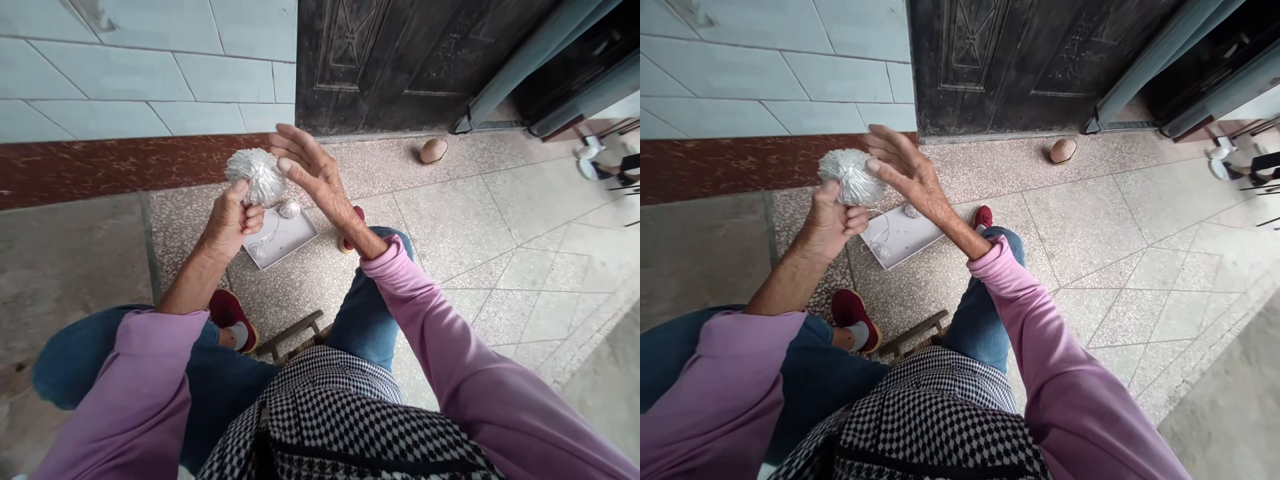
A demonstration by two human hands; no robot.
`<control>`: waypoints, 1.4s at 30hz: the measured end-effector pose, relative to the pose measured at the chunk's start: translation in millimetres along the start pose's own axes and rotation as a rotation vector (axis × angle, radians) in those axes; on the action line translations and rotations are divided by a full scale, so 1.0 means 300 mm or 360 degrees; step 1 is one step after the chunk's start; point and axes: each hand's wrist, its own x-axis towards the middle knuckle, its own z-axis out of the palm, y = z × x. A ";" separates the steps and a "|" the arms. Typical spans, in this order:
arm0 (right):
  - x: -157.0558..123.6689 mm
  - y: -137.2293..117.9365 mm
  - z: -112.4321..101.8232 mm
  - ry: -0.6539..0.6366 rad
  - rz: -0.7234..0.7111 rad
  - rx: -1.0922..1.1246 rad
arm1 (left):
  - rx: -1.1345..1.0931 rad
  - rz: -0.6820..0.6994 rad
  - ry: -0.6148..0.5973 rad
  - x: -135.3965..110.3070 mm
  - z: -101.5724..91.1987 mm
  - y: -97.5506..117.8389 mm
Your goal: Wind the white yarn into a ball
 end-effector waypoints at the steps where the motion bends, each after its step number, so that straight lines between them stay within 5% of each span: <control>1: -0.001 0.007 -0.008 0.0024 0.0074 0.0115 | -0.0001 0.0009 -0.0018 -0.001 0.009 0.002; 7: -0.040 0.039 0.007 -0.0378 0.0438 0.0520 | -0.0013 0.0139 -0.0132 0.003 0.030 -0.002; 15: -0.011 -0.001 0.006 -0.0083 0.0471 0.0405 | 0.0215 0.0260 0.0118 -0.039 -0.003 0.022; 27: 0.018 0.103 0.034 -0.0352 0.0430 0.0553 | 0.0134 0.0406 -0.0099 -0.040 0.029 0.039; 35: 0.023 0.053 -0.017 -0.0035 0.0320 0.0101 | 0.0229 0.0391 0.0186 -0.044 0.019 0.013; 42: 0.088 0.157 -0.033 0.0060 0.0044 -0.0536 | 0.0390 0.0364 0.0254 -0.030 0.007 -0.020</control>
